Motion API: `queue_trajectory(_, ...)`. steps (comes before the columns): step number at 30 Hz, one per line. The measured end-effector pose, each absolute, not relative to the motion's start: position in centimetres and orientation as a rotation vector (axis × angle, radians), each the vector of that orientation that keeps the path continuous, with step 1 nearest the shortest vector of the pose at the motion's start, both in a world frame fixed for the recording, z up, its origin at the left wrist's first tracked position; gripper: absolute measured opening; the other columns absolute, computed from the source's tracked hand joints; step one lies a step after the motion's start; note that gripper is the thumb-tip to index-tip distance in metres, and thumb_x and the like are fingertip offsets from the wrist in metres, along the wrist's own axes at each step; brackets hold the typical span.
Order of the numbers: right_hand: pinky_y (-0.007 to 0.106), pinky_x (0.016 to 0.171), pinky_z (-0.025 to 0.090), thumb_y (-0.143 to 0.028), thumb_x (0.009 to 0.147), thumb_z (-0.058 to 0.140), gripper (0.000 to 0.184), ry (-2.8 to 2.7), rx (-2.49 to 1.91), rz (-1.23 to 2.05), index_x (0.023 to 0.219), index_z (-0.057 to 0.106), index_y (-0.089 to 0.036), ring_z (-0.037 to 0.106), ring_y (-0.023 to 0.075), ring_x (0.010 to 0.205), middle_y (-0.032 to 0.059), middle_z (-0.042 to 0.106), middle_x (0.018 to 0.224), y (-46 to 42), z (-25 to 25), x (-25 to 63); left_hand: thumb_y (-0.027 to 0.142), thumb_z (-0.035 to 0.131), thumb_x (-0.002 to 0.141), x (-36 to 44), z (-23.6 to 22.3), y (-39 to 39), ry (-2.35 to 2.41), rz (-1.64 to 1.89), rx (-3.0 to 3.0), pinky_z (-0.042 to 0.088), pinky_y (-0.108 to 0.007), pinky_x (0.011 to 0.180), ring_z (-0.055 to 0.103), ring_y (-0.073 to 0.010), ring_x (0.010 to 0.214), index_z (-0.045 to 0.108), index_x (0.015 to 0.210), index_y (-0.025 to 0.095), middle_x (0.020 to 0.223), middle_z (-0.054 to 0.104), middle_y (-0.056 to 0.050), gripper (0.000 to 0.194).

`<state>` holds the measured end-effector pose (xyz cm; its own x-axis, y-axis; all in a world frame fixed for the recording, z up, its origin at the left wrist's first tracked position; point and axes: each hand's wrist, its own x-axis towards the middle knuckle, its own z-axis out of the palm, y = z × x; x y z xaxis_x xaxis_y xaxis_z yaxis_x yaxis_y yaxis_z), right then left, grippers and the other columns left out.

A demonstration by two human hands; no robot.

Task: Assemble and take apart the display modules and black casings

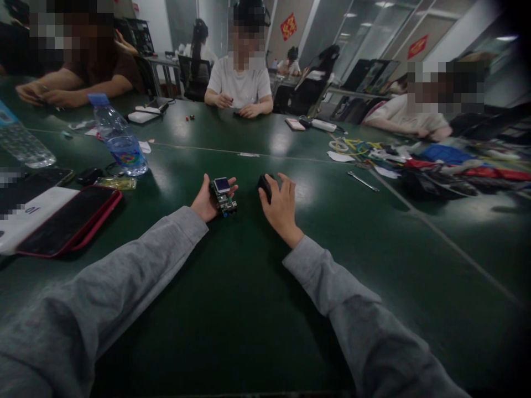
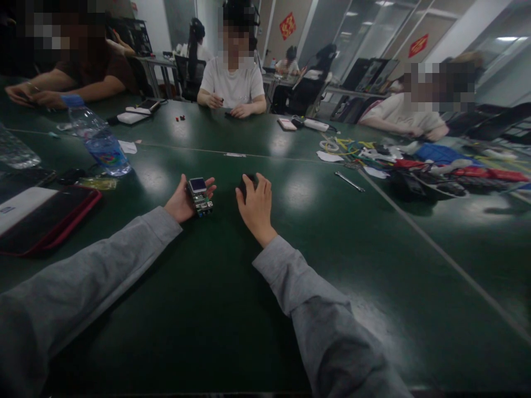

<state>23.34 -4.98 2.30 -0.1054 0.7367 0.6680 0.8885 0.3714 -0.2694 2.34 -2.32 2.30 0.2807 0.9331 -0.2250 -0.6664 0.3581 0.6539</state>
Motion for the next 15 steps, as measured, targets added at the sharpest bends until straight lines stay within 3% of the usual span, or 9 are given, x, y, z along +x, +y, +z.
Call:
queue_trajectory(3, 0.046, 0.099, 0.046, -0.043, 0.099, 0.042, 0.041, -1.930, -1.288, -0.040, 0.131, 0.049, -0.020, 0.049, 0.0274, 0.116, 0.0122, 0.050, 0.121, -6.5, 2.9, 20.7, 0.068, 0.027, 0.092, 2.3, 2.4, -2.2, 0.708, 1.062, 0.500, 0.051, -0.038, 0.091, 0.066, -0.0246, 0.100, 0.061, 0.125, 0.016, 0.104, 0.073, -0.011, 0.070)
queue_trajectory(6, 0.045, 0.091, 0.052, -0.050, 0.093, 0.052, 0.057, -1.994, -1.217, 0.202, 0.137, 0.039, -0.016, 0.055, 0.0273, 0.108, 0.0136, 0.054, 0.119, -8.0, 2.5, 18.0, 0.064, 0.032, 0.093, 2.8, 2.6, -2.5, 0.733, 1.073, 0.542, 0.053, -0.038, 0.086, 0.068, -0.0225, 0.092, 0.064, 0.115, 0.016, 0.102, 0.072, -0.011, 0.062)
queue_trajectory(12, 0.047, 0.098, 0.048, -0.023, 0.083, 0.058, 0.064, -2.026, -1.157, 0.227, 0.141, 0.032, -0.014, 0.053, 0.0293, 0.116, 0.0161, 0.051, 0.127, -8.2, 1.2, 17.2, 0.046, 0.047, 0.094, 3.9, 1.9, -2.4, 0.827, 1.250, 0.861, 0.050, -0.035, 0.088, 0.066, -0.0196, 0.093, 0.065, 0.098, 0.013, 0.105, 0.070, -0.011, 0.038)
queue_trajectory(15, 0.047, 0.096, 0.049, -0.021, 0.083, 0.055, 0.063, -2.013, -1.185, 0.207, 0.142, 0.033, -0.015, 0.054, 0.0289, 0.112, 0.0150, 0.053, 0.123, -7.4, 1.0, 18.4, 0.042, 0.051, 0.093, 2.9, 1.3, -1.8, 0.982, 1.326, 1.279, 0.046, -0.034, 0.094, 0.064, -0.0199, 0.098, 0.067, 0.098, 0.014, 0.104, 0.070, -0.008, 0.033)
